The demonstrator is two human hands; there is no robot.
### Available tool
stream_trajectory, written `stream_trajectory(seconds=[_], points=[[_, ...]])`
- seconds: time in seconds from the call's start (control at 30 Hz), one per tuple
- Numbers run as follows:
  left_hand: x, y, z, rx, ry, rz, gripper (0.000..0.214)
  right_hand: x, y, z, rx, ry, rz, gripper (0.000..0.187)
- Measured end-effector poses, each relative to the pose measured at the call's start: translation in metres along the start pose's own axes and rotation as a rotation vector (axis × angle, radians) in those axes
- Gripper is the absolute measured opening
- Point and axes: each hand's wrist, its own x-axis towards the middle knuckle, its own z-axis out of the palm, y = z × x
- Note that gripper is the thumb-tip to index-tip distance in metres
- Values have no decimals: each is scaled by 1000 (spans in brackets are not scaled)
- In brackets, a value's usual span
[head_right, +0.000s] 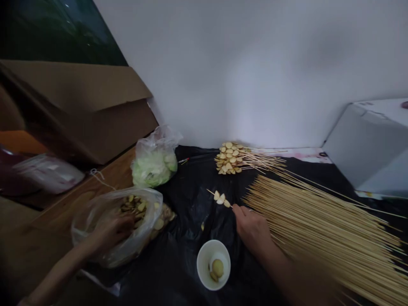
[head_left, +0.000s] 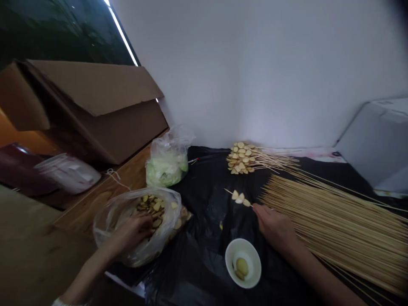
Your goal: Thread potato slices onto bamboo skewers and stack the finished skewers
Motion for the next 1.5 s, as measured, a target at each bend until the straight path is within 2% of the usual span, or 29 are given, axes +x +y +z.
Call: stream_trajectory(seconds=[0.03, 0.07, 0.1, 0.17, 0.23, 0.27, 0.33, 0.4, 0.43, 0.53, 0.63, 0.7, 0.83, 1.1, 1.5], points=[[0, 1, -7, 25, -78, 28, 24, 2, -1, -3, 7, -16, 17, 27], [0, 4, -14, 42, -67, 27, 20, 3, -2, -5, 21, -25, 32, 28], [-1, 9, -21, 66, -13, 6, 18, 4, -2, -7, 34, -33, 49, 29], [-3, 30, -26, 38, 187, -20, 21, 6, -3, -10, 69, -42, 72, 30], [-1, 60, -11, -174, 350, -48, 25, 7, -4, -12, 110, -51, 91, 31], [2, 76, 5, -307, 338, -16, 26, 8, -4, -12, 131, -59, 98, 32], [16, 106, 52, -556, 185, 77, 29, 8, -5, -12, 174, -74, 108, 34], [37, 127, 107, -830, -13, 59, 31, 9, -5, -12, 202, -77, 119, 34], [49, 132, 135, -981, -70, 13, 31, 10, -4, -12, 209, -71, 128, 33], [77, 134, 200, -1355, -189, -159, 27, 12, -2, -13, 201, -48, 165, 31], [86, 125, 233, -1510, -323, -271, 24, 13, 0, -15, 188, -69, 185, 29], [84, 119, 241, -1554, -381, -315, 22, 13, 0, -17, 173, -96, 193, 28], [80, 111, 244, -1644, -421, -342, 21, 12, -3, -18, 124, -129, 183, 27], [82, 107, 248, -1713, -397, -452, 13, 10, -4, -15, 50, -181, 184, 26], [81, 109, 246, -1709, -378, -458, 11, 10, -4, -10, 28, -219, 200, 25]])
